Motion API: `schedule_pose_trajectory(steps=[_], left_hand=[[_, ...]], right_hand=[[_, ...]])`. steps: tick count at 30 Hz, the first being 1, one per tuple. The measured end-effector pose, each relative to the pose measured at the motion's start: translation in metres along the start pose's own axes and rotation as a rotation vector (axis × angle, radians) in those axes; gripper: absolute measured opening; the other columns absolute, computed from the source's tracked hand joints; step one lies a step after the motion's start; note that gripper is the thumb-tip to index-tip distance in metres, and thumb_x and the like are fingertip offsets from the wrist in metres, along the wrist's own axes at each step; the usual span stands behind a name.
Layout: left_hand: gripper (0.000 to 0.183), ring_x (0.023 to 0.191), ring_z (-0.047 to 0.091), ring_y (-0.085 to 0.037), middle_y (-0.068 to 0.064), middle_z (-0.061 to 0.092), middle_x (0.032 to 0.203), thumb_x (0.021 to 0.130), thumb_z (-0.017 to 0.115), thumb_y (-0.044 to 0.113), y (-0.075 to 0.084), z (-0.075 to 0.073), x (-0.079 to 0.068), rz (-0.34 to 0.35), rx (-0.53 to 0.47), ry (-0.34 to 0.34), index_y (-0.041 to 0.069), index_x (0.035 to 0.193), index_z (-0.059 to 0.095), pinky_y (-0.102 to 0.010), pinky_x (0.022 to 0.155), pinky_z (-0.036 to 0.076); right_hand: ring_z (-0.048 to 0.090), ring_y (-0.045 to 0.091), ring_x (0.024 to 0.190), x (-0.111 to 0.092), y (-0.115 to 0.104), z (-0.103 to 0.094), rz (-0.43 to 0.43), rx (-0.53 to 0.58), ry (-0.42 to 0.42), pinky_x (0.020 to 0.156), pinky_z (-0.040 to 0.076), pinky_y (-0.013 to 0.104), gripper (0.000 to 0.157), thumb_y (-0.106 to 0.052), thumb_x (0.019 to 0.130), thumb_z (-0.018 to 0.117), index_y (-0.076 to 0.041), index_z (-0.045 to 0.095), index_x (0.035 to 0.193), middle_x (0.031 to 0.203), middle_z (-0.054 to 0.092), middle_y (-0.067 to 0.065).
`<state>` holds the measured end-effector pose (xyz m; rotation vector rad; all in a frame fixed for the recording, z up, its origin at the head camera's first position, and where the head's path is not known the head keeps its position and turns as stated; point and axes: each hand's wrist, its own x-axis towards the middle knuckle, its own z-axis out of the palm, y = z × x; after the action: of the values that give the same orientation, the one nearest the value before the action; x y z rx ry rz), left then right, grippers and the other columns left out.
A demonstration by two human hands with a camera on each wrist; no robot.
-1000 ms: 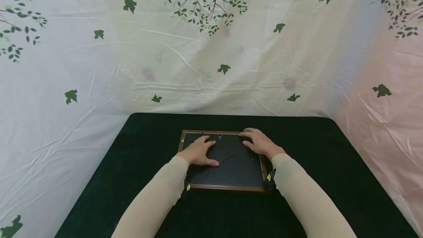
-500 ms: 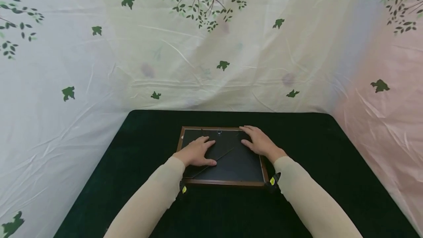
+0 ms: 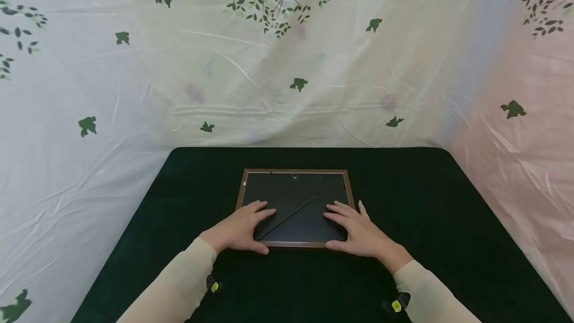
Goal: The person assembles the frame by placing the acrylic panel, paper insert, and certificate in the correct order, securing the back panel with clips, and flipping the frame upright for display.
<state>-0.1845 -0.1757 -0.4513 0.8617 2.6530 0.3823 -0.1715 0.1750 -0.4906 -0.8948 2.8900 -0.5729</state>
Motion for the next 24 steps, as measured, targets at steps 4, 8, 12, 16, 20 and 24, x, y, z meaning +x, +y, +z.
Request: schedule_pose_trajectory(steps=[4,8,12,16,20,24], left_hand=[[0.092,0.143,0.02,-0.033,-0.008,0.023,0.157,0.074,0.074,0.061,-0.0045,0.0057,-0.0011,-0.011,-0.021,0.036,0.025,0.149,0.036,-0.054,0.11,0.026],[0.093,0.143,0.021,-0.031,-0.007,0.024,0.157,0.072,0.075,0.061,-0.0069,0.0086,0.0001,-0.022,-0.029,0.054,0.025,0.149,0.036,-0.053,0.11,0.027],[0.094,0.143,0.022,-0.03,-0.006,0.025,0.157,0.072,0.075,0.061,-0.008,0.0099,0.0018,-0.021,-0.037,0.06,0.025,0.149,0.035,-0.053,0.109,0.028],[0.095,0.142,0.023,-0.031,-0.007,0.026,0.156,0.072,0.077,0.059,-0.008,0.0096,0.0027,-0.019,-0.048,0.065,0.024,0.15,0.035,-0.054,0.109,0.028],[0.096,0.142,0.023,-0.032,-0.007,0.027,0.155,0.072,0.078,0.058,-0.007,0.0077,0.0026,-0.018,-0.054,0.063,0.024,0.15,0.034,-0.054,0.109,0.028],[0.095,0.142,0.023,-0.033,-0.008,0.027,0.155,0.072,0.078,0.056,-0.0065,0.0061,0.0011,-0.019,-0.072,0.056,0.023,0.15,0.034,-0.055,0.109,0.028]], right_hand=[[0.024,0.026,0.143,0.0005,-0.0004,0.0026,0.029,0.009,0.022,0.105,0.004,0.072,0.077,-0.07,0.081,0.058,-0.024,0.049,0.142,0.153,0.035,-0.001],[0.024,0.026,0.143,0.0018,-0.0005,0.0025,0.052,0.02,0.022,0.105,0.005,0.072,0.075,-0.069,0.081,0.058,-0.025,0.049,0.142,0.153,0.034,-0.002],[0.025,0.027,0.142,0.0022,-0.0013,0.0027,0.074,0.028,0.019,0.106,0.008,0.071,0.075,-0.069,0.08,0.06,-0.026,0.051,0.14,0.152,0.035,-0.001],[0.024,0.029,0.142,0.0029,-0.0021,0.0046,0.094,0.059,0.026,0.107,0.011,0.068,0.073,-0.067,0.08,0.062,-0.026,0.052,0.139,0.152,0.035,0.0],[0.023,0.029,0.142,0.0038,-0.0034,0.0077,0.126,0.104,0.039,0.109,0.015,0.064,0.07,-0.064,0.08,0.064,-0.028,0.051,0.139,0.152,0.034,-0.001],[0.023,0.027,0.142,0.0051,-0.0052,0.0109,0.165,0.11,0.04,0.111,0.016,0.061,0.068,-0.063,0.08,0.065,-0.031,0.05,0.139,0.152,0.032,-0.003]])
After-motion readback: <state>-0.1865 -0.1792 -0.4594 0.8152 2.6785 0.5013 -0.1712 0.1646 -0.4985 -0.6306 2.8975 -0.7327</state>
